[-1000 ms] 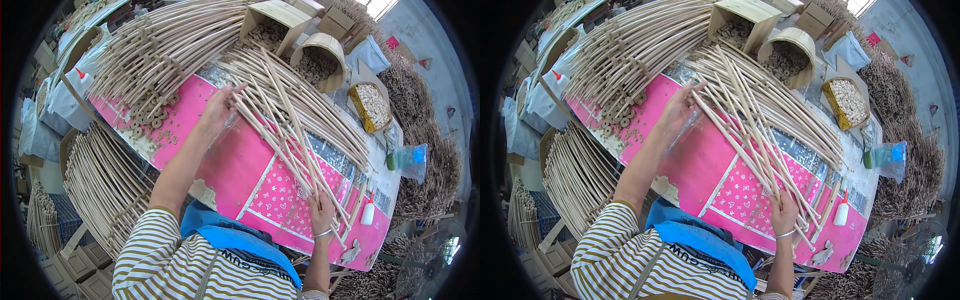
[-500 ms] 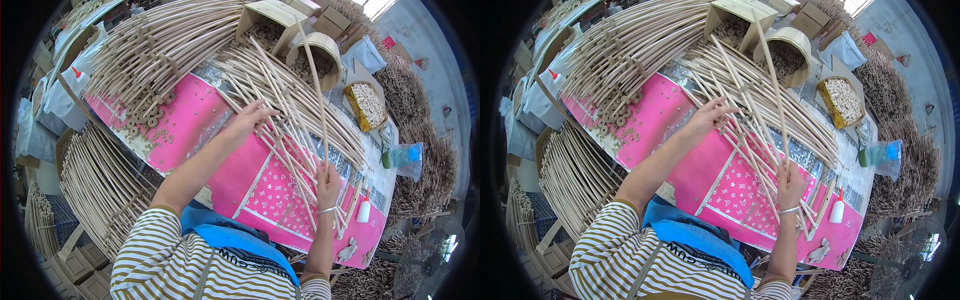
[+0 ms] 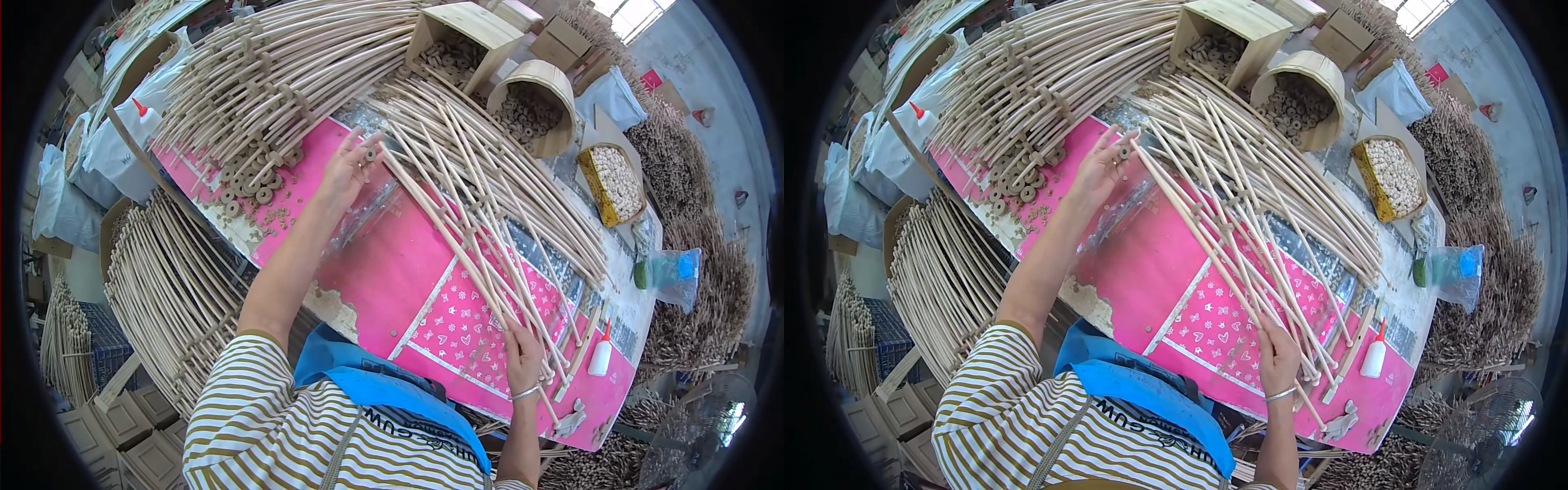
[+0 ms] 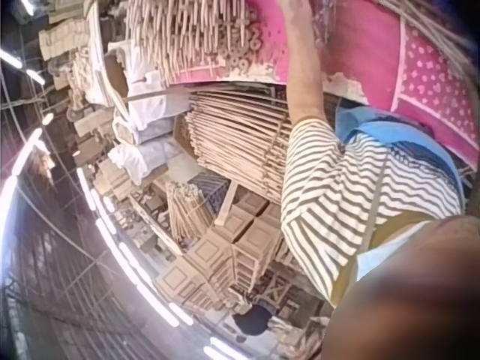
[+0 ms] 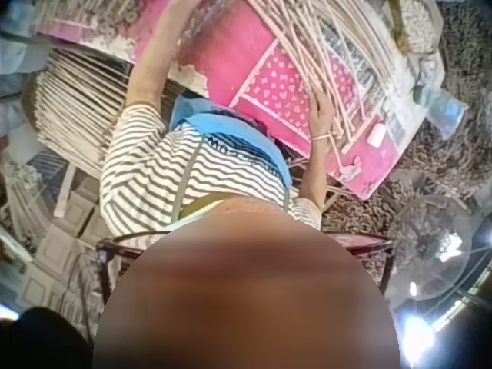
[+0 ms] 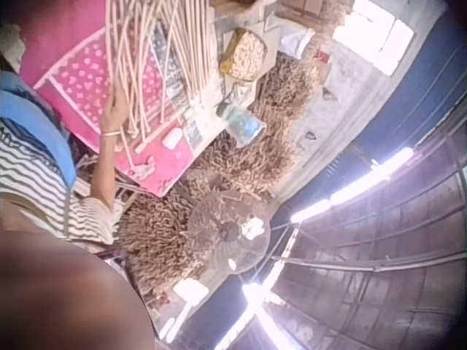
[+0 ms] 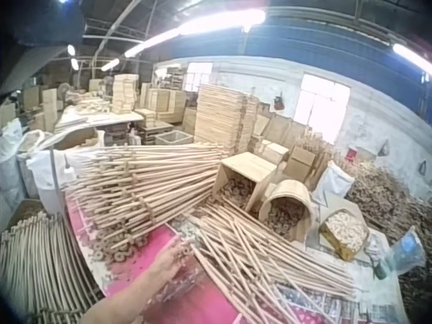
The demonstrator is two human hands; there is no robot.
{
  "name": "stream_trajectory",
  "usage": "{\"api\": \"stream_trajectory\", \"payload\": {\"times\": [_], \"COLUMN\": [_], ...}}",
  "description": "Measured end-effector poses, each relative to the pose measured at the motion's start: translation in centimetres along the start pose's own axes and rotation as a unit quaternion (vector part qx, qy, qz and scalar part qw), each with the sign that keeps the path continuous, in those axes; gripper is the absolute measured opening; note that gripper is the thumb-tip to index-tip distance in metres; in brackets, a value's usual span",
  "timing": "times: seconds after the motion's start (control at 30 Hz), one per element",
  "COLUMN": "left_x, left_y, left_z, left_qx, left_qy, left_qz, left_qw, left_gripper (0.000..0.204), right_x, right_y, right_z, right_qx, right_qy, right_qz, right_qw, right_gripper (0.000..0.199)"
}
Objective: Assembling a wooden fence-like structure by threading rods through circular spacers and applying glue to the joints.
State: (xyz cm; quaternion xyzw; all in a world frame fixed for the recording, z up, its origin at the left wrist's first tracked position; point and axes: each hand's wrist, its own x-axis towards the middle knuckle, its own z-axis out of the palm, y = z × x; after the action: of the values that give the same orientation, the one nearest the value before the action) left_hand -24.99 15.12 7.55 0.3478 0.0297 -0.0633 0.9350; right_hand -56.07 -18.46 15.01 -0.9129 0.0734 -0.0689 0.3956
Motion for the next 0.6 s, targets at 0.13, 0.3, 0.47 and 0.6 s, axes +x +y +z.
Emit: {"api": "stream_trajectory", "payload": {"times": [0.13, 0.3, 0.47, 0.6], "left_x": [-0.2, -1.2, -4.0, -7.9], "left_y": [0.3, 0.5, -1.2, -6.1], "left_z": [0.4, 1.4, 4.6, 9.4], "left_qx": [0.025, 0.049, 0.069, 0.048], "left_qy": [-0.024, -0.055, -0.121, -0.174], "left_qz": [-0.005, -0.008, -0.065, -0.143], "left_qw": [0.999, 0.997, 0.988, 0.973], "left_gripper": [0.073, 0.087, 0.101, 0.103], "right_x": [-0.5, -0.6, 0.7, 3.5], "right_y": [0.6, 0.5, -0.8, -1.8], "right_z": [0.3, 0.2, 0.5, 2.4], "right_qx": [0.005, -0.002, -0.048, -0.081], "right_qy": [0.016, 0.008, 0.025, 0.064], "right_qz": [-0.041, -0.016, -0.061, -0.092], "right_qw": [0.999, 1.000, 0.997, 0.990], "right_gripper": [0.025, 0.025, 0.023, 0.020]}}
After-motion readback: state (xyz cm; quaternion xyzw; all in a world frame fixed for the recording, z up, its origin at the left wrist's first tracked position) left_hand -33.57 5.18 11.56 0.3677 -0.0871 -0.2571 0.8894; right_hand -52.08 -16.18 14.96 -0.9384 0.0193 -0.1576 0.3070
